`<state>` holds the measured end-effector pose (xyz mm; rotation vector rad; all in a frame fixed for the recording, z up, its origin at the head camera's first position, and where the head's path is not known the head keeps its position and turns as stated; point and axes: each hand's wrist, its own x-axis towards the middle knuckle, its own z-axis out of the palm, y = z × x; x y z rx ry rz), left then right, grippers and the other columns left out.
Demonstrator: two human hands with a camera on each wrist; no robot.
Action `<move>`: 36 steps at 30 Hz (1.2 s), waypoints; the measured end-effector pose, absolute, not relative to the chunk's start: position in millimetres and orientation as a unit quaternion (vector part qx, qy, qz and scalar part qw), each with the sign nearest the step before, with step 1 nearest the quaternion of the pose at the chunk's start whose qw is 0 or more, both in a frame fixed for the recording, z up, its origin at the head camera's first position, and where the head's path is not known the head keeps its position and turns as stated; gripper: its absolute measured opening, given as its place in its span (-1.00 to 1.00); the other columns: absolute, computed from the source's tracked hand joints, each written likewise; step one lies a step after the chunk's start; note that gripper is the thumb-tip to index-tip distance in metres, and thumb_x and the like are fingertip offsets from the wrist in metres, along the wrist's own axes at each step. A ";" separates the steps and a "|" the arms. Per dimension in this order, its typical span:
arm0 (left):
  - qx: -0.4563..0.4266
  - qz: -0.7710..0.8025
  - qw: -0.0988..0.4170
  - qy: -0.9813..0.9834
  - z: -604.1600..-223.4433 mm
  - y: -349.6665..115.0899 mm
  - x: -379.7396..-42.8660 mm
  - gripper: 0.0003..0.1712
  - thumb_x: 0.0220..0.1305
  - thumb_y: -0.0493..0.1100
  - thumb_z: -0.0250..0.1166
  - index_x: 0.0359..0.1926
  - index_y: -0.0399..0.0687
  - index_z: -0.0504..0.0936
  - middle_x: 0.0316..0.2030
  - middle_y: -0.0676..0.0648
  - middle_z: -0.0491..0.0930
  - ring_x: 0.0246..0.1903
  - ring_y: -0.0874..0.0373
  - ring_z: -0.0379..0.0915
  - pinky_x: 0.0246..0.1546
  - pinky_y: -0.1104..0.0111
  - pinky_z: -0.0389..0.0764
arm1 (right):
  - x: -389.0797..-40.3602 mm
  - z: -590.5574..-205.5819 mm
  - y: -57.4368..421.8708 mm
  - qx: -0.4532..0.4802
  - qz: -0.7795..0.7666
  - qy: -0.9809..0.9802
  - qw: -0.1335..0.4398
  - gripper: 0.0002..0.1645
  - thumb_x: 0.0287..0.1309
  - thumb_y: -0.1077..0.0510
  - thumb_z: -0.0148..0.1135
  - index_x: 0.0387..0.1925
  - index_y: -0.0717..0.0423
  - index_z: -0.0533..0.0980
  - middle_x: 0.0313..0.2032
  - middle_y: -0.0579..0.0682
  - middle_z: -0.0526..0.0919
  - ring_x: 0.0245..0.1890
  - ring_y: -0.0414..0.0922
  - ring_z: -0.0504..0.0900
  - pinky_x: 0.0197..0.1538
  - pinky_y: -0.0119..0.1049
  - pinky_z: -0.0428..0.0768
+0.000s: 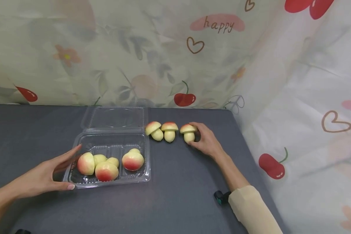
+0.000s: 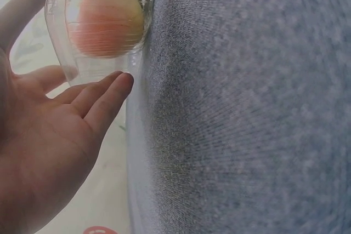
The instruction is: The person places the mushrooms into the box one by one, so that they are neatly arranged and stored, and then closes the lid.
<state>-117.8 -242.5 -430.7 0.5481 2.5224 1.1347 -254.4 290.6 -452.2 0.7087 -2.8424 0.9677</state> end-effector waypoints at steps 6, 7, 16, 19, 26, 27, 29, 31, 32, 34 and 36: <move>0.189 0.398 0.160 0.883 -430.2 -242.5 -117.0 0.41 -0.08 0.30 0.53 0.60 0.10 -0.16 0.48 -0.33 0.07 0.32 -0.25 0.30 0.06 0.70 0.27 | -255.3 -450.3 290.7 0.231 0.319 -0.918 0.039 -0.10 -0.02 0.10 0.58 0.35 0.04 0.37 0.19 0.06 0.50 0.10 -0.01 0.56 0.12 -0.12 0.57; 0.189 0.399 0.159 0.883 -430.2 -242.4 -117.0 0.40 -0.08 0.30 0.53 0.60 0.10 -0.16 0.48 -0.33 0.07 0.32 -0.25 0.30 0.06 0.70 0.27 | -255.2 -450.2 291.0 0.230 0.319 -0.918 0.041 -0.10 -0.02 0.10 0.58 0.35 0.04 0.37 0.19 0.06 0.50 0.10 -0.01 0.56 0.12 -0.12 0.57; 0.196 0.405 0.154 0.880 -429.7 -241.7 -116.5 0.41 -0.08 0.30 0.53 0.60 0.10 -0.16 0.49 -0.32 0.06 0.32 -0.25 0.30 0.06 0.70 0.27 | -254.4 -448.3 293.8 0.228 0.328 -0.914 0.073 -0.11 -0.05 0.11 0.59 0.34 0.01 0.39 0.09 0.06 0.52 0.05 0.00 0.58 0.09 -0.07 0.58; 0.195 0.404 0.153 0.880 -430.9 -241.9 -116.3 0.41 -0.09 0.29 0.54 0.60 0.10 -0.16 0.49 -0.32 0.07 0.32 -0.24 0.30 0.06 0.71 0.27 | -253.6 -447.0 293.8 0.232 0.335 -0.910 0.079 -0.10 -0.05 0.12 0.59 0.34 0.03 0.39 0.07 0.06 0.52 0.06 0.01 0.59 0.10 -0.07 0.58; 0.189 0.403 0.157 0.881 -432.2 -242.0 -115.2 0.42 -0.10 0.29 0.55 0.60 0.11 -0.16 0.49 -0.33 0.06 0.32 -0.25 0.29 0.06 0.70 0.28 | -254.0 -443.9 293.7 0.240 0.346 -0.902 0.093 -0.10 -0.06 0.15 0.59 0.34 0.05 0.39 0.07 0.07 0.51 0.07 0.03 0.59 0.11 -0.09 0.58; 0.189 0.403 0.157 0.882 -432.1 -242.1 -115.5 0.42 -0.10 0.29 0.55 0.60 0.11 -0.16 0.48 -0.33 0.07 0.32 -0.25 0.29 0.06 0.70 0.28 | -253.9 -442.7 293.3 0.243 0.349 -0.900 0.097 -0.10 -0.06 0.16 0.59 0.33 0.06 0.39 0.07 0.07 0.51 0.07 0.03 0.59 0.11 -0.10 0.58; 0.189 0.401 0.156 0.883 -431.8 -242.3 -116.1 0.42 -0.10 0.30 0.55 0.60 0.11 -0.16 0.48 -0.33 0.07 0.32 -0.25 0.29 0.06 0.70 0.28 | -254.0 -440.0 292.1 0.247 0.355 -0.896 0.102 -0.11 -0.06 0.16 0.59 0.33 0.05 0.39 0.08 0.06 0.51 0.08 0.02 0.59 0.12 -0.12 0.58; 0.189 0.397 0.157 0.884 -431.6 -242.5 -116.5 0.42 -0.10 0.30 0.54 0.60 0.11 -0.16 0.48 -0.33 0.08 0.32 -0.25 0.30 0.06 0.70 0.28 | -253.8 -437.4 290.6 0.250 0.358 -0.893 0.108 -0.11 -0.06 0.16 0.59 0.33 0.03 0.39 0.09 0.05 0.50 0.07 0.00 0.59 0.12 -0.15 0.58; 0.189 0.396 0.157 0.885 -431.6 -242.6 -116.6 0.42 -0.10 0.31 0.54 0.60 0.12 -0.16 0.48 -0.33 0.08 0.32 -0.24 0.30 0.06 0.70 0.28 | -253.6 -436.4 289.9 0.251 0.359 -0.892 0.110 -0.11 -0.06 0.16 0.59 0.33 0.02 0.39 0.09 0.04 0.50 0.07 -0.01 0.59 0.12 -0.17 0.58; 0.189 0.395 0.159 0.885 -431.6 -242.6 -116.9 0.43 -0.10 0.31 0.54 0.60 0.12 -0.17 0.48 -0.33 0.07 0.32 -0.25 0.29 0.06 0.70 0.27 | -252.9 -433.8 288.0 0.254 0.361 -0.890 0.113 -0.10 -0.06 0.17 0.59 0.34 0.01 0.39 0.10 0.03 0.49 0.07 -0.02 0.59 0.13 -0.21 0.57; 0.190 0.399 0.159 0.883 -431.6 -242.6 -117.2 0.42 -0.10 0.30 0.54 0.60 0.11 -0.16 0.49 -0.34 0.06 0.33 -0.25 0.28 0.06 0.71 0.27 | -252.2 -431.3 286.0 0.258 0.363 -0.888 0.114 -0.10 -0.06 0.18 0.59 0.34 0.01 0.39 0.11 0.04 0.49 0.07 -0.02 0.59 0.14 -0.22 0.57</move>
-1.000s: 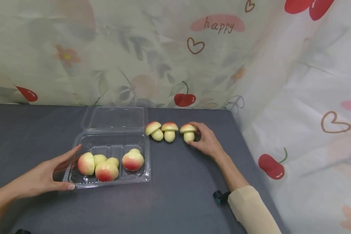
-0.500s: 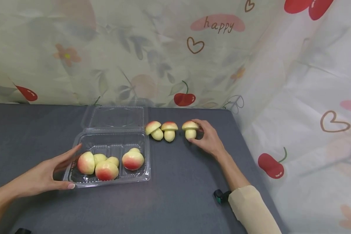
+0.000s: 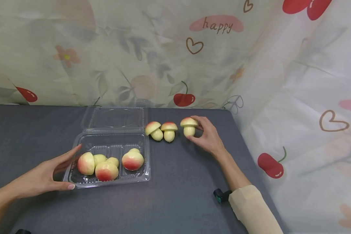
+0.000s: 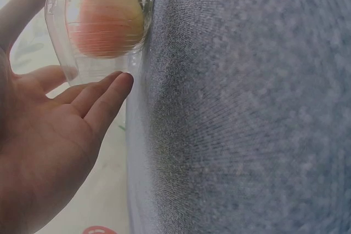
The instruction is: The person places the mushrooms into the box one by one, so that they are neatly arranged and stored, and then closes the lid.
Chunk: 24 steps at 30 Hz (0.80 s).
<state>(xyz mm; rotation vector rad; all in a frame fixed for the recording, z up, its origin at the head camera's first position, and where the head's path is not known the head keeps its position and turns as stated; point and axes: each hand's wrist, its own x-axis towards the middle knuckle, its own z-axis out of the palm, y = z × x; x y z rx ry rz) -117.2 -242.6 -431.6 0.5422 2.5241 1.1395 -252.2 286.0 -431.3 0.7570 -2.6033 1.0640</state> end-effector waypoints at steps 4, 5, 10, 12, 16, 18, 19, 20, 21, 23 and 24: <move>0.190 0.404 0.160 0.880 -431.8 -242.6 -117.3 0.42 -0.09 0.29 0.54 0.60 0.10 -0.16 0.49 -0.34 0.04 0.33 -0.26 0.27 0.06 0.71 0.26 | -250.7 -426.2 280.9 0.266 0.365 -0.885 0.116 -0.11 -0.05 0.19 0.58 0.34 0.02 0.39 0.11 0.04 0.49 0.08 -0.03 0.59 0.14 -0.21 0.57; 0.191 0.406 0.159 0.880 -431.8 -242.6 -117.3 0.42 -0.09 0.29 0.54 0.60 0.09 -0.16 0.49 -0.34 0.04 0.33 -0.26 0.27 0.06 0.72 0.26 | -250.4 -425.1 279.7 0.268 0.365 -0.884 0.116 -0.11 -0.05 0.19 0.58 0.34 0.02 0.39 0.11 0.04 0.49 0.08 -0.03 0.59 0.13 -0.20 0.57; 0.192 0.407 0.160 0.878 -431.5 -242.2 -117.2 0.42 -0.09 0.29 0.54 0.60 0.09 -0.17 0.50 -0.33 0.03 0.33 -0.26 0.27 0.06 0.72 0.25 | -249.7 -419.9 272.9 0.288 0.372 -0.875 0.116 -0.10 -0.05 0.21 0.58 0.35 0.00 0.39 0.14 0.02 0.50 0.12 -0.05 0.55 0.14 -0.14 0.57; 0.192 0.407 0.160 0.879 -431.1 -241.9 -117.2 0.42 -0.08 0.29 0.54 0.60 0.09 -0.17 0.50 -0.33 0.03 0.33 -0.26 0.26 0.06 0.73 0.25 | -249.8 -418.0 269.7 0.299 0.377 -0.869 0.116 -0.10 -0.05 0.22 0.58 0.35 0.01 0.39 0.16 0.02 0.49 0.14 -0.04 0.54 0.14 -0.11 0.57; 0.190 0.406 0.162 0.879 -430.7 -241.5 -117.2 0.42 -0.08 0.28 0.54 0.60 0.10 -0.17 0.50 -0.33 0.02 0.34 -0.27 0.26 0.06 0.72 0.25 | -248.0 -411.9 261.5 0.318 0.383 -0.858 0.124 -0.08 -0.09 0.29 0.58 0.35 0.10 0.39 0.18 0.09 0.49 0.14 0.03 0.53 0.13 -0.05 0.57; 0.189 0.404 0.162 0.880 -430.6 -241.7 -117.2 0.41 -0.08 0.28 0.54 0.60 0.12 -0.17 0.50 -0.33 0.02 0.33 -0.26 0.26 0.05 0.72 0.25 | -244.3 -405.2 254.7 0.324 0.385 -0.854 0.130 -0.09 -0.10 0.35 0.57 0.34 0.18 0.40 0.17 0.15 0.50 0.13 0.07 0.53 0.12 -0.03 0.57; 0.189 0.403 0.162 0.881 -430.5 -241.8 -117.2 0.41 -0.08 0.28 0.54 0.60 0.12 -0.17 0.50 -0.33 0.02 0.33 -0.26 0.27 0.05 0.72 0.25 | -242.0 -401.3 250.8 0.327 0.384 -0.853 0.132 -0.10 -0.10 0.36 0.56 0.33 0.22 0.40 0.16 0.18 0.50 0.12 0.09 0.53 0.11 -0.03 0.57; 0.189 0.403 0.162 0.881 -430.5 -241.8 -117.2 0.41 -0.08 0.28 0.54 0.60 0.13 -0.17 0.50 -0.33 0.02 0.33 -0.26 0.27 0.05 0.72 0.25 | -239.7 -397.6 247.0 0.329 0.384 -0.852 0.134 -0.11 -0.10 0.38 0.55 0.32 0.25 0.40 0.16 0.21 0.50 0.11 0.10 0.54 0.11 -0.03 0.57; 0.189 0.402 0.162 0.881 -430.5 -241.8 -117.3 0.41 -0.08 0.29 0.54 0.60 0.14 -0.17 0.50 -0.33 0.02 0.33 -0.26 0.27 0.05 0.72 0.25 | -237.0 -393.7 243.1 0.331 0.383 -0.852 0.134 -0.12 -0.09 0.39 0.54 0.32 0.27 0.40 0.15 0.23 0.49 0.11 0.11 0.54 0.10 -0.04 0.58; 0.190 0.401 0.160 0.881 -430.7 -242.0 -117.2 0.41 -0.08 0.29 0.53 0.60 0.14 -0.17 0.50 -0.33 0.03 0.33 -0.26 0.27 0.05 0.72 0.26 | -232.2 -386.6 235.4 0.333 0.382 -0.852 0.131 -0.14 -0.07 0.39 0.53 0.32 0.29 0.40 0.14 0.26 0.49 0.09 0.12 0.55 0.10 -0.05 0.58; 0.191 0.401 0.160 0.882 -430.8 -242.0 -117.2 0.41 -0.08 0.30 0.53 0.60 0.13 -0.17 0.50 -0.33 0.03 0.33 -0.26 0.28 0.05 0.72 0.26 | -230.3 -384.3 232.5 0.336 0.383 -0.851 0.129 -0.14 -0.06 0.38 0.52 0.33 0.28 0.40 0.14 0.28 0.48 0.08 0.13 0.55 0.09 -0.04 0.58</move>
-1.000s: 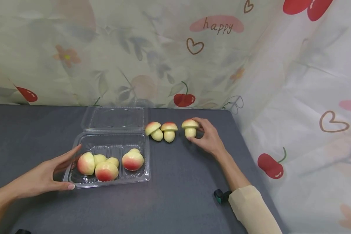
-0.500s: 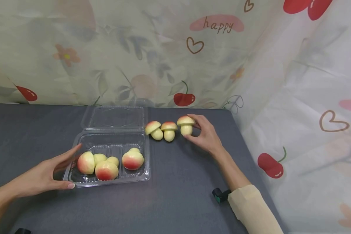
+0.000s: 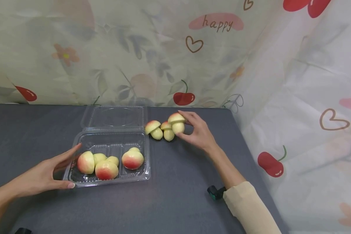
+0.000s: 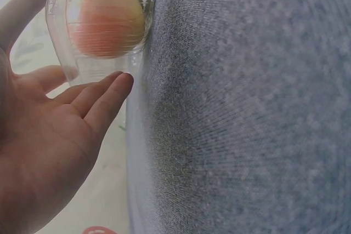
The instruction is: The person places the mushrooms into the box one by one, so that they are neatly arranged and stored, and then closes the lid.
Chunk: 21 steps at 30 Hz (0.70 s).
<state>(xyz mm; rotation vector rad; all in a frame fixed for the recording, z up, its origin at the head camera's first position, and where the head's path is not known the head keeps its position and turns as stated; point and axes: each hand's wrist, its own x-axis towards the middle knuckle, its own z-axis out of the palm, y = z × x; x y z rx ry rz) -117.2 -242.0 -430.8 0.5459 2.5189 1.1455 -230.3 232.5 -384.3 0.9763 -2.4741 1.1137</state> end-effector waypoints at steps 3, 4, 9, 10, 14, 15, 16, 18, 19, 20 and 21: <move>0.192 0.401 0.158 0.882 -430.9 -242.2 -117.0 0.41 -0.08 0.30 0.53 0.60 0.12 -0.17 0.49 -0.33 0.03 0.32 -0.26 0.28 0.06 0.73 0.26 | -228.8 -381.5 225.8 0.342 0.384 -0.849 0.124 -0.11 -0.05 0.40 0.51 0.36 0.24 0.37 0.14 0.30 0.47 0.07 0.14 0.55 0.09 0.00 0.58; 0.192 0.400 0.158 0.882 -430.8 -242.3 -116.9 0.41 -0.08 0.30 0.53 0.60 0.12 -0.17 0.49 -0.33 0.03 0.32 -0.26 0.28 0.06 0.73 0.25 | -228.9 -381.0 223.8 0.347 0.387 -0.845 0.124 -0.10 -0.06 0.41 0.50 0.37 0.24 0.36 0.13 0.31 0.47 0.07 0.16 0.55 0.08 0.02 0.58; 0.191 0.401 0.159 0.882 -429.5 -241.7 -116.6 0.41 -0.08 0.29 0.53 0.60 0.10 -0.16 0.49 -0.33 0.04 0.32 -0.25 0.29 0.06 0.71 0.27 | -229.7 -376.6 213.8 0.374 0.395 -0.829 0.129 -0.08 -0.09 0.46 0.50 0.37 0.29 0.35 0.12 0.31 0.47 0.08 0.17 0.55 0.08 0.00 0.58; 0.191 0.401 0.160 0.882 -429.4 -241.4 -116.7 0.41 -0.08 0.30 0.53 0.60 0.10 -0.16 0.49 -0.33 0.04 0.32 -0.24 0.29 0.06 0.70 0.28 | -229.4 -375.4 211.7 0.378 0.394 -0.828 0.129 -0.08 -0.09 0.46 0.50 0.36 0.30 0.35 0.12 0.31 0.47 0.08 0.16 0.56 0.08 -0.02 0.59; 0.185 0.394 0.165 0.885 -428.5 -240.5 -117.3 0.41 -0.08 0.29 0.53 0.60 0.10 -0.17 0.48 -0.35 0.05 0.32 -0.26 0.30 0.10 0.57 0.39 | -228.3 -371.8 204.7 0.385 0.394 -0.825 0.129 -0.10 -0.08 0.42 0.52 0.34 0.33 0.37 0.12 0.28 0.48 0.06 0.13 0.58 0.07 -0.06 0.59; 0.183 0.392 0.165 0.886 -428.2 -240.4 -117.4 0.42 -0.08 0.30 0.54 0.60 0.10 -0.17 0.48 -0.35 0.05 0.31 -0.26 0.30 0.11 0.56 0.40 | -228.0 -371.3 203.1 0.385 0.395 -0.824 0.128 -0.11 -0.08 0.41 0.52 0.34 0.32 0.37 0.12 0.28 0.48 0.06 0.12 0.58 0.07 -0.06 0.59; 0.182 0.391 0.167 0.887 -428.0 -240.3 -117.4 0.42 -0.09 0.30 0.54 0.60 0.10 -0.17 0.48 -0.36 0.05 0.31 -0.26 0.30 0.10 0.57 0.39 | -227.7 -370.7 201.6 0.385 0.394 -0.825 0.127 -0.12 -0.07 0.40 0.52 0.34 0.33 0.37 0.12 0.27 0.48 0.06 0.12 0.59 0.07 -0.05 0.59; 0.182 0.391 0.167 0.887 -427.8 -240.6 -117.3 0.42 -0.09 0.29 0.54 0.60 0.10 -0.17 0.48 -0.36 0.05 0.31 -0.27 0.30 0.09 0.59 0.38 | -227.3 -369.8 198.7 0.384 0.396 -0.825 0.126 -0.12 -0.07 0.39 0.53 0.33 0.34 0.38 0.12 0.27 0.48 0.07 0.11 0.58 0.08 -0.09 0.59; 0.179 0.392 0.168 0.886 -427.6 -240.7 -117.2 0.42 -0.10 0.30 0.54 0.60 0.11 -0.17 0.49 -0.35 0.04 0.32 -0.25 0.30 0.07 0.66 0.32 | -227.4 -369.8 197.3 0.383 0.396 -0.825 0.125 -0.13 -0.07 0.39 0.53 0.33 0.34 0.38 0.12 0.26 0.49 0.07 0.10 0.58 0.09 -0.12 0.59; 0.180 0.394 0.168 0.886 -427.4 -240.8 -117.0 0.42 -0.10 0.30 0.54 0.60 0.11 -0.17 0.49 -0.35 0.04 0.32 -0.25 0.29 0.06 0.68 0.30 | -227.7 -370.0 195.9 0.384 0.396 -0.825 0.125 -0.13 -0.07 0.38 0.53 0.32 0.34 0.38 0.12 0.26 0.49 0.07 0.10 0.58 0.09 -0.11 0.59; 0.180 0.395 0.168 0.885 -427.3 -240.9 -116.9 0.42 -0.09 0.30 0.54 0.60 0.10 -0.17 0.49 -0.35 0.03 0.32 -0.26 0.29 0.05 0.69 0.29 | -227.7 -369.9 194.4 0.384 0.397 -0.824 0.123 -0.13 -0.07 0.39 0.53 0.31 0.36 0.38 0.12 0.27 0.49 0.07 0.10 0.57 0.08 -0.09 0.59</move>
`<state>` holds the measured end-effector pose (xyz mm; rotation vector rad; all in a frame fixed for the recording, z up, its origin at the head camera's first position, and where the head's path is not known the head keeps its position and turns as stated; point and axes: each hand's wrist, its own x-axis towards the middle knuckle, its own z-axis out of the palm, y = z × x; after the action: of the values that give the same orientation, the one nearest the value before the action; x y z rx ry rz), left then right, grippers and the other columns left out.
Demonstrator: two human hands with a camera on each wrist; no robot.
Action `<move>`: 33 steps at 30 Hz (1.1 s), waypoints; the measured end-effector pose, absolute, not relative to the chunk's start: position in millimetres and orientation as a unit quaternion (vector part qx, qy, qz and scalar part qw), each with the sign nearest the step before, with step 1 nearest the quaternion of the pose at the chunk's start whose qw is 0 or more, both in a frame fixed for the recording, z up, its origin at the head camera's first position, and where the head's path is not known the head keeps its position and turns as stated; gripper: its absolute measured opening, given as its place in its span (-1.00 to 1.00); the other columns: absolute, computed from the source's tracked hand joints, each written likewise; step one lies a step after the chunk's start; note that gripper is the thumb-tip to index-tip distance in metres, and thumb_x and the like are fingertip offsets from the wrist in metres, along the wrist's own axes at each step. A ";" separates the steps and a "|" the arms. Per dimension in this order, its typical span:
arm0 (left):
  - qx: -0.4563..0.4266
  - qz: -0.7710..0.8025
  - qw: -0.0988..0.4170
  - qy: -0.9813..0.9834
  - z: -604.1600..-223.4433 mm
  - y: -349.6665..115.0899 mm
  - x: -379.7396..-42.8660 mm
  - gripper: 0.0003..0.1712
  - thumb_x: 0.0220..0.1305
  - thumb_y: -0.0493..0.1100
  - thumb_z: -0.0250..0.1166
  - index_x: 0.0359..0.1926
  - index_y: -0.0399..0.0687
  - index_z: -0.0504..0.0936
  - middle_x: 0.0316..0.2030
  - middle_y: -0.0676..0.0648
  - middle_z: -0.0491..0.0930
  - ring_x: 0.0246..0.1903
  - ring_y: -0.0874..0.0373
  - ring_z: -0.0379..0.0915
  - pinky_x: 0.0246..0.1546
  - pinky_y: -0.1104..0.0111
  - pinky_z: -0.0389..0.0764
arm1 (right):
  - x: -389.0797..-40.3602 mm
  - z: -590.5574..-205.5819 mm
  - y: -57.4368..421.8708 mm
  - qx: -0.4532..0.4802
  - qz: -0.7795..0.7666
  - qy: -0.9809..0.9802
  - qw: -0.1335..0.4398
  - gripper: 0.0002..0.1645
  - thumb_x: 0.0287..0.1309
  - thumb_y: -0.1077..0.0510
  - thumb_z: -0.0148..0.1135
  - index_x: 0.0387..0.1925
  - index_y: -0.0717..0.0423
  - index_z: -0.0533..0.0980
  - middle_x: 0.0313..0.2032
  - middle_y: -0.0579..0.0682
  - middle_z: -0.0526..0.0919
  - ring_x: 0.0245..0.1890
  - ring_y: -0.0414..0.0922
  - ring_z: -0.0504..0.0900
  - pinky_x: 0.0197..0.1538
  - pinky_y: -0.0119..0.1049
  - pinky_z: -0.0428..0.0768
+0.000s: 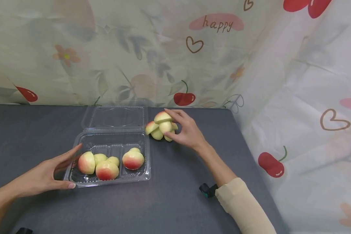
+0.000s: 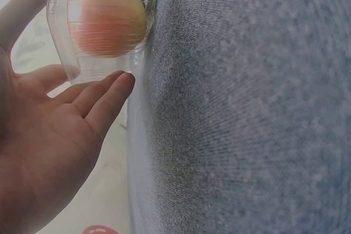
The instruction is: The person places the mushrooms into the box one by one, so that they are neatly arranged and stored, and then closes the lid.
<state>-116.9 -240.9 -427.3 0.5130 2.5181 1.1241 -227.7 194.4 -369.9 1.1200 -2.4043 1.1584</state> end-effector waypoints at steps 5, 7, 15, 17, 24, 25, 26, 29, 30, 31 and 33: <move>0.180 0.392 0.168 0.887 -427.7 -240.6 -117.2 0.43 -0.10 0.31 0.54 0.60 0.10 -0.17 0.49 -0.35 0.05 0.32 -0.25 0.30 0.08 0.64 0.34 | -228.3 -368.5 186.5 0.389 0.399 -0.823 0.109 -0.14 -0.11 0.42 0.53 0.28 0.39 0.39 0.15 0.27 0.49 0.09 0.12 0.56 0.07 -0.01 0.60; 0.178 0.386 0.169 0.889 -427.9 -240.3 -117.3 0.43 -0.10 0.31 0.54 0.60 0.10 -0.17 0.48 -0.35 0.06 0.32 -0.25 0.30 0.12 0.52 0.43 | -228.5 -367.5 182.9 0.394 0.400 -0.821 0.104 -0.14 -0.11 0.42 0.53 0.28 0.37 0.39 0.16 0.27 0.49 0.10 0.11 0.56 0.09 -0.03 0.59; 0.177 0.384 0.166 0.891 -428.1 -239.8 -117.2 0.44 -0.11 0.31 0.54 0.60 0.08 -0.16 0.48 -0.34 0.06 0.33 -0.25 0.28 0.07 0.67 0.30 | -236.4 -374.3 169.7 0.414 0.419 -0.802 0.097 -0.16 -0.13 0.42 0.53 0.26 0.36 0.43 0.17 0.26 0.50 0.09 0.06 0.54 0.09 -0.10 0.60; 0.179 0.387 0.165 0.889 -428.5 -240.5 -117.1 0.43 -0.10 0.31 0.54 0.60 0.09 -0.16 0.49 -0.34 0.06 0.33 -0.25 0.29 0.06 0.68 0.29 | -241.4 -381.2 167.5 0.419 0.414 -0.802 0.101 -0.16 -0.13 0.38 0.56 0.25 0.35 0.44 0.16 0.23 0.51 0.08 0.04 0.54 0.07 -0.11 0.61; 0.188 0.392 0.162 0.886 -428.2 -241.7 -117.0 0.42 -0.08 0.28 0.55 0.60 0.09 -0.17 0.49 -0.34 0.05 0.33 -0.25 0.28 0.14 0.49 0.43 | -252.3 -397.3 158.2 0.448 0.396 -0.796 0.094 -0.16 -0.05 0.19 0.57 0.31 0.13 0.45 0.23 0.03 0.50 0.13 -0.11 0.53 0.07 -0.17 0.61; 0.188 0.394 0.162 0.885 -428.3 -241.7 -116.9 0.42 -0.08 0.27 0.55 0.60 0.08 -0.17 0.49 -0.34 0.05 0.33 -0.25 0.27 0.15 0.49 0.43 | -252.3 -397.6 156.1 0.454 0.394 -0.793 0.092 -0.17 -0.03 0.17 0.56 0.32 0.11 0.45 0.23 0.02 0.50 0.13 -0.12 0.52 0.08 -0.19 0.60; 0.189 0.395 0.163 0.884 -428.6 -241.8 -116.8 0.42 -0.08 0.27 0.55 0.60 0.07 -0.17 0.49 -0.35 0.05 0.33 -0.26 0.27 0.14 0.50 0.42 | -252.3 -397.9 153.8 0.460 0.391 -0.792 0.090 -0.18 -0.01 0.14 0.55 0.32 0.09 0.44 0.24 0.00 0.49 0.14 -0.13 0.52 0.08 -0.20 0.60; 0.180 0.395 0.165 0.886 -429.1 -241.0 -117.1 0.42 -0.09 0.28 0.55 0.60 0.08 -0.16 0.49 -0.32 0.04 0.34 -0.23 0.26 0.11 0.60 0.36 | -251.6 -397.2 147.2 0.468 0.384 -0.791 0.091 -0.19 0.02 0.10 0.54 0.33 0.05 0.44 0.24 -0.02 0.49 0.15 -0.15 0.51 0.07 -0.19 0.61; 0.179 0.394 0.165 0.886 -428.8 -240.9 -117.4 0.42 -0.09 0.27 0.55 0.60 0.08 -0.16 0.49 -0.32 0.04 0.34 -0.24 0.26 0.12 0.59 0.36 | -251.3 -396.8 144.9 0.468 0.381 -0.792 0.093 -0.19 0.02 0.08 0.54 0.33 0.03 0.45 0.24 -0.03 0.49 0.16 -0.16 0.51 0.06 -0.19 0.60; 0.178 0.394 0.167 0.886 -429.2 -240.8 -117.7 0.42 -0.09 0.27 0.56 0.60 0.08 -0.17 0.49 -0.32 0.04 0.34 -0.25 0.25 0.13 0.56 0.37 | -250.9 -396.7 142.5 0.469 0.378 -0.793 0.093 -0.18 0.01 0.07 0.54 0.33 0.02 0.45 0.23 -0.04 0.50 0.16 -0.17 0.51 0.06 -0.20 0.60; 0.176 0.388 0.169 0.889 -428.9 -240.6 -117.9 0.42 -0.08 0.26 0.56 0.60 0.09 -0.18 0.49 -0.34 0.04 0.34 -0.27 0.26 0.16 0.40 0.44 | -249.9 -396.8 137.7 0.472 0.374 -0.793 0.091 -0.18 0.01 0.05 0.54 0.33 0.02 0.45 0.23 -0.04 0.50 0.17 -0.17 0.50 0.07 -0.20 0.59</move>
<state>-117.9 -240.6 -428.9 0.5008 2.5267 1.1037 -249.9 137.7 -396.8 1.4026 -2.3566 1.1128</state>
